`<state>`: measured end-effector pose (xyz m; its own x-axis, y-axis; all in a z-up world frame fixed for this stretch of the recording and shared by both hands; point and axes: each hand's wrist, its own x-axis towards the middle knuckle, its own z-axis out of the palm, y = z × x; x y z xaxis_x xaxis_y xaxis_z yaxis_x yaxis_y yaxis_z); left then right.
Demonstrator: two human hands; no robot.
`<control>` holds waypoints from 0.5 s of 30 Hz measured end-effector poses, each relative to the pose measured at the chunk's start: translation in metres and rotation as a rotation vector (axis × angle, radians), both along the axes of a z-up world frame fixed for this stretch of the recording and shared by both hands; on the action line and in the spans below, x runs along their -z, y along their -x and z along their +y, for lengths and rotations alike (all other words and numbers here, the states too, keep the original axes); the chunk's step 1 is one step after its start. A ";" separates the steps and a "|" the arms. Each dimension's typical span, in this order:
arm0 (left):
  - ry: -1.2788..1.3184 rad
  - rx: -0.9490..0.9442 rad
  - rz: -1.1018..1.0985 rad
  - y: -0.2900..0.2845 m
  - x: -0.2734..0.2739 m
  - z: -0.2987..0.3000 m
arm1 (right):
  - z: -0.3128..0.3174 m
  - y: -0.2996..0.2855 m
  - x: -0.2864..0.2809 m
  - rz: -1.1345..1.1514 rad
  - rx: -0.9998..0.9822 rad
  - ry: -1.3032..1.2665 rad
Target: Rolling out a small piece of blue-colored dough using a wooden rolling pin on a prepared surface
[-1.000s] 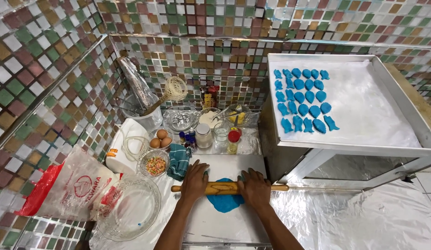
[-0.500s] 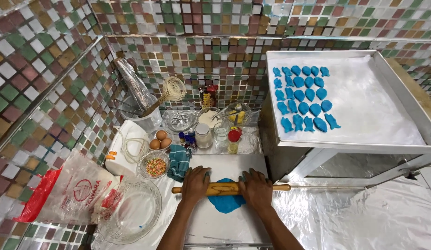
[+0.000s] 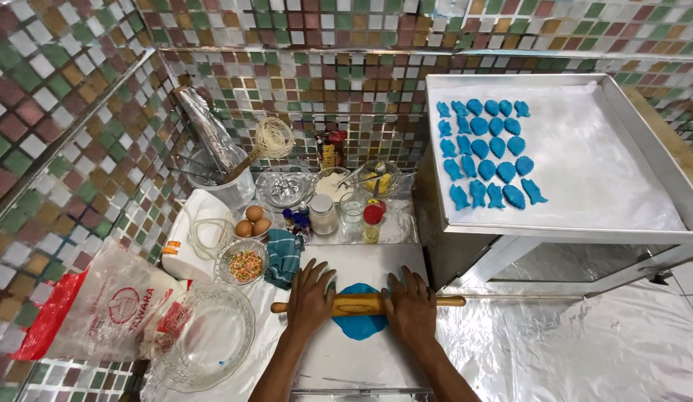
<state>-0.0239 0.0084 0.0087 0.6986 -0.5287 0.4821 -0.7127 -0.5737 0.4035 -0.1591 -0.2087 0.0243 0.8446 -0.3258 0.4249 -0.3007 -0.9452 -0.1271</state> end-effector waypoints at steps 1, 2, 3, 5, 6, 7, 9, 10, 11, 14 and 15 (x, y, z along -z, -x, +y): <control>0.000 0.004 0.002 0.005 -0.005 0.001 | 0.001 0.004 0.000 0.002 0.004 0.000; -0.009 0.013 -0.030 0.010 -0.011 0.003 | 0.003 0.008 -0.001 0.004 -0.010 -0.009; -0.019 0.022 -0.061 0.014 -0.016 0.005 | 0.004 0.012 -0.001 0.005 -0.025 -0.019; -0.021 0.028 -0.086 0.021 -0.012 0.007 | 0.004 0.021 0.005 0.044 -0.020 -0.040; -0.024 0.031 -0.112 0.025 -0.010 0.009 | 0.005 0.025 0.008 0.081 -0.019 -0.061; -0.024 0.030 -0.112 0.028 -0.008 0.010 | 0.008 0.029 0.004 0.082 -0.019 -0.061; -0.077 0.004 -0.097 0.037 -0.003 0.014 | 0.015 0.041 -0.005 0.122 -0.036 -0.165; -0.081 0.004 -0.093 0.040 -0.001 0.015 | 0.017 0.046 -0.002 0.125 -0.036 -0.169; -0.106 -0.013 -0.063 0.044 0.001 0.016 | 0.018 0.051 0.001 0.112 -0.034 -0.135; -0.161 -0.033 -0.040 0.057 0.001 0.022 | 0.026 0.065 -0.006 0.081 -0.037 -0.096; -0.192 -0.030 -0.048 0.061 0.000 0.025 | 0.029 0.070 -0.011 0.061 -0.037 -0.093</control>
